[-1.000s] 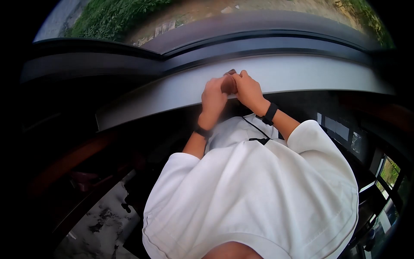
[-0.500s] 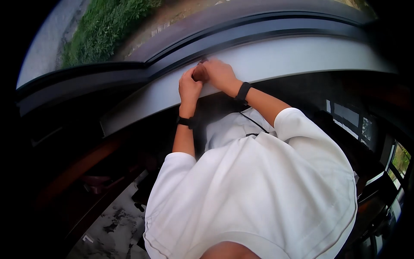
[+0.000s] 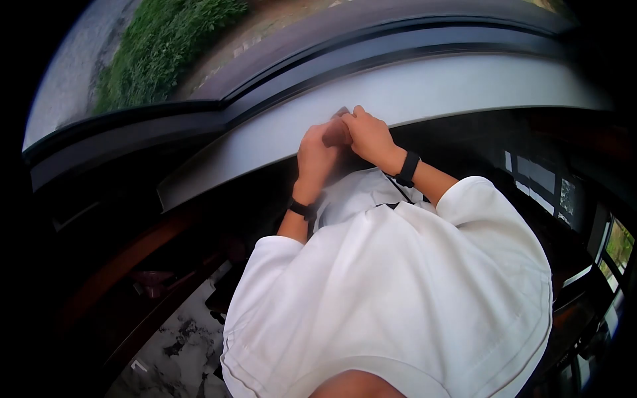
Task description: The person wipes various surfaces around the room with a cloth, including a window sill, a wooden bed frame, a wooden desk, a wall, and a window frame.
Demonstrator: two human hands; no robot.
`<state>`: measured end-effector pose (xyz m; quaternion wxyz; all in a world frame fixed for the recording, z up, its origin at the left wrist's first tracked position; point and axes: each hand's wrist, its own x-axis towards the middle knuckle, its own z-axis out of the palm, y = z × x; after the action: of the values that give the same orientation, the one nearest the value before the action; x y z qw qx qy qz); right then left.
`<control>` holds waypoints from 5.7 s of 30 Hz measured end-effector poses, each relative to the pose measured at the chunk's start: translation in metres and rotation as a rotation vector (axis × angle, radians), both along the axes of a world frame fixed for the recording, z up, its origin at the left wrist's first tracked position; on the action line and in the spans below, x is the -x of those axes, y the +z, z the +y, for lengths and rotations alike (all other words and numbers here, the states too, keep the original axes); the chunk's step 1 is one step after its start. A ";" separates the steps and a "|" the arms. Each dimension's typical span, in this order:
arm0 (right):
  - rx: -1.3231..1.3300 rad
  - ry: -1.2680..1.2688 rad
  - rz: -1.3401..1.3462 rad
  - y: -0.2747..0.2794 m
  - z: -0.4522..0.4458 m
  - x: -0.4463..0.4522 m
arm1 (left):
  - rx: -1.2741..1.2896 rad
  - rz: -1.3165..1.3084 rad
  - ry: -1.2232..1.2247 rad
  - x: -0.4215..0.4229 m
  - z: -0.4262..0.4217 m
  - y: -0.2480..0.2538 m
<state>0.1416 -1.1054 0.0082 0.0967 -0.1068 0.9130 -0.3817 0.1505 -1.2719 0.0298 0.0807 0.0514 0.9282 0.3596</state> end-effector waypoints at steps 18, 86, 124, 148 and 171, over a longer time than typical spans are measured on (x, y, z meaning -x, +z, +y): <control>-0.029 0.144 0.064 -0.002 -0.032 0.041 | -0.006 0.081 0.159 0.013 -0.031 -0.006; -0.012 0.511 0.058 0.001 -0.519 0.055 | -0.018 0.101 0.542 -0.032 -0.493 -0.018; 0.623 0.423 0.715 0.124 -0.955 0.003 | 0.030 1.073 0.431 -0.085 -0.914 0.106; 0.683 0.485 0.693 0.108 -0.955 0.015 | 0.041 1.070 0.268 -0.078 -0.934 0.091; 0.424 -0.335 1.325 0.132 -1.046 -0.038 | -0.275 1.320 -0.267 -0.029 -1.030 0.143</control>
<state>0.1792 -2.1509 0.1403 -0.5610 -0.1910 0.6900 -0.4156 0.1795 -2.3019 0.1730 -0.4655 0.3834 0.7147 0.3544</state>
